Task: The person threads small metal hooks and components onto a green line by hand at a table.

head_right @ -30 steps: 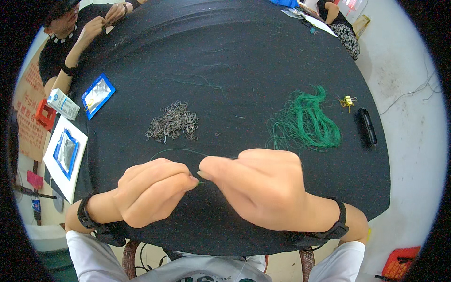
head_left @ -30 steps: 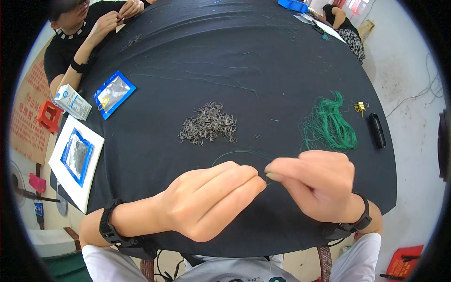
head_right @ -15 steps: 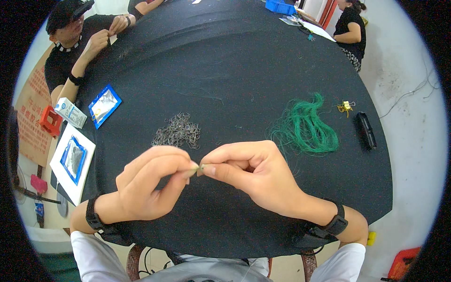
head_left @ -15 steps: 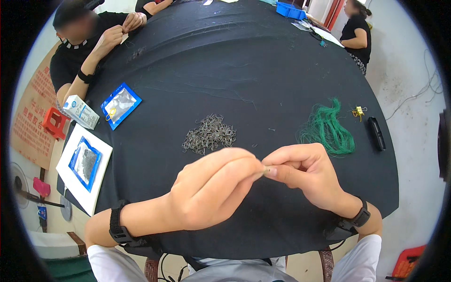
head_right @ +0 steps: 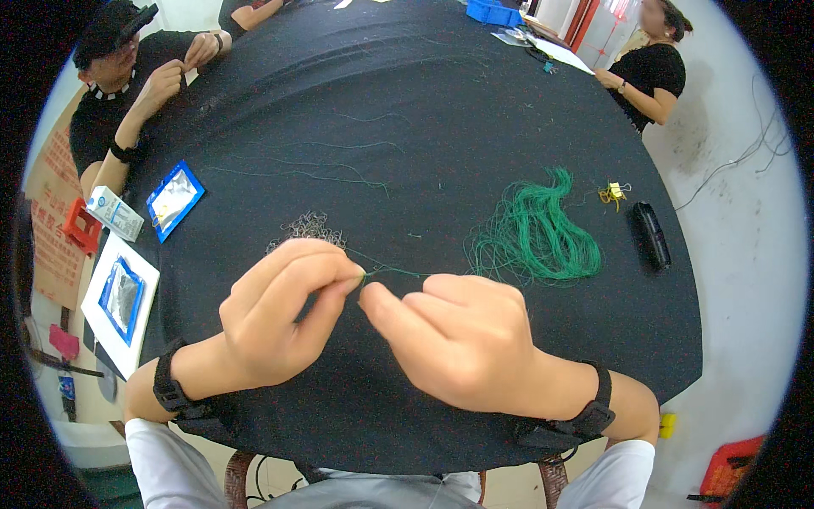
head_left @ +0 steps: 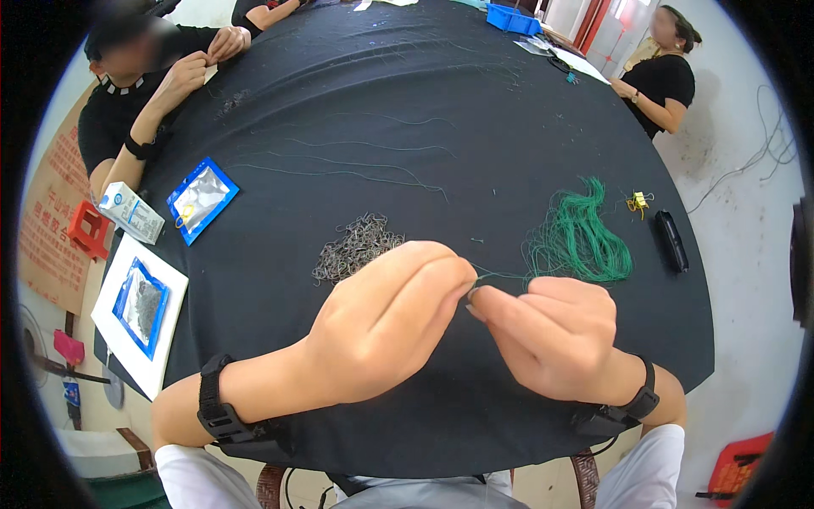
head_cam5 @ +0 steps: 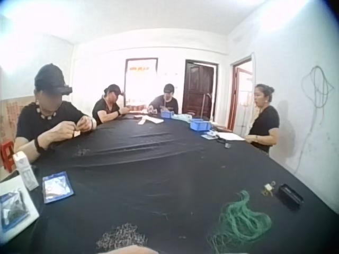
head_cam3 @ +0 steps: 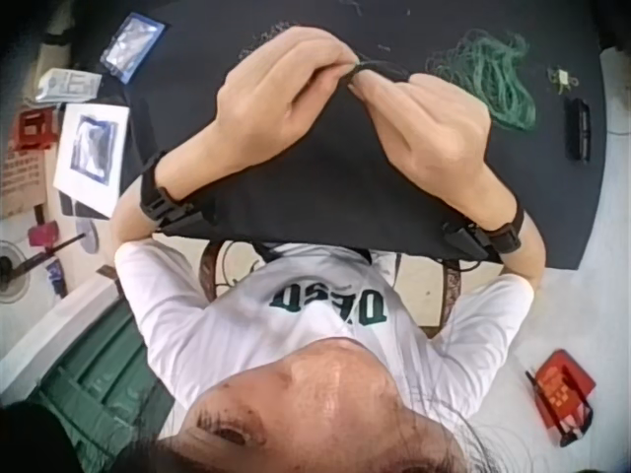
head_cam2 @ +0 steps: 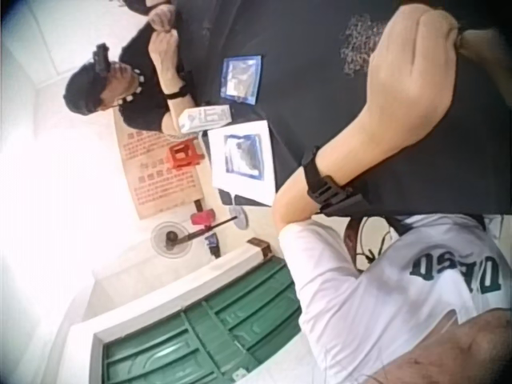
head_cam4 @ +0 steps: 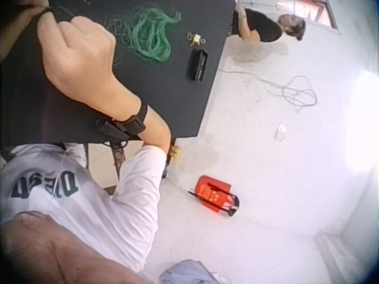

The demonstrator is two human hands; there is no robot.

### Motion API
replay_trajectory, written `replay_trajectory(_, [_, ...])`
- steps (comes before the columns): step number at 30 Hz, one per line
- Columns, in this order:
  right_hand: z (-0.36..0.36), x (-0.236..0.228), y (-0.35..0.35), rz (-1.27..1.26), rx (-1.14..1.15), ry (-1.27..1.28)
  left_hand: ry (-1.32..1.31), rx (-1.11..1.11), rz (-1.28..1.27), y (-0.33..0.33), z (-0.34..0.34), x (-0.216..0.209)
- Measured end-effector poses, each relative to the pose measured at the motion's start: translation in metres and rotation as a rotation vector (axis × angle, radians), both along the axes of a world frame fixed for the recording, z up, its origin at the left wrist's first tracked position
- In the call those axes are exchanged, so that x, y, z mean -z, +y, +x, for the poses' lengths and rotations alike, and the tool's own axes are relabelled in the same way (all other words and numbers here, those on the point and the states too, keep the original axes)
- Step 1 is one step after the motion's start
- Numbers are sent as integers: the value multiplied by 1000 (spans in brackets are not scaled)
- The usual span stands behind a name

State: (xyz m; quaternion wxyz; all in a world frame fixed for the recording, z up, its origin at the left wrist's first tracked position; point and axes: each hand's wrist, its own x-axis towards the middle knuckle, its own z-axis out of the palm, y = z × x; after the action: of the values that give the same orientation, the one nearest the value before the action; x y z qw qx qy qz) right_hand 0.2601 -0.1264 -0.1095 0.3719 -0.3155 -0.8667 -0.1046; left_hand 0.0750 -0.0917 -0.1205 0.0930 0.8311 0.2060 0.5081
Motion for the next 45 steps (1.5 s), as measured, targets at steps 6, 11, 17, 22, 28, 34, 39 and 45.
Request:
replay_trajectory(6, [8,-13,1,107,-14,-40,77,32,251,0,-3,4])
replay_trajectory(11, [7,-10,3,-225,-22,217,51,104,269,-1,-4,0])
replay_trajectory(17, [7,-14,-1,-815,-79,517,25,112,152,-5,-9,-2])
replay_trajectory(22, [8,-17,2,-1064,-101,631,-12,73,74,-8,-5,-2])
replay_trajectory(28, [8,-16,6,-1265,-116,693,-50,75,-18,-10,-4,-2])
replay_trajectory(34, [1,-5,1,-1245,-133,687,-47,61,-80,-8,-5,-1])
replay_trajectory(39, [0,-6,-1,-397,-88,176,-38,37,-84,-7,-4,-2])
replay_trajectory(45, [1,-19,-8,-74,5,29,20,-7,157,-4,-3,3])
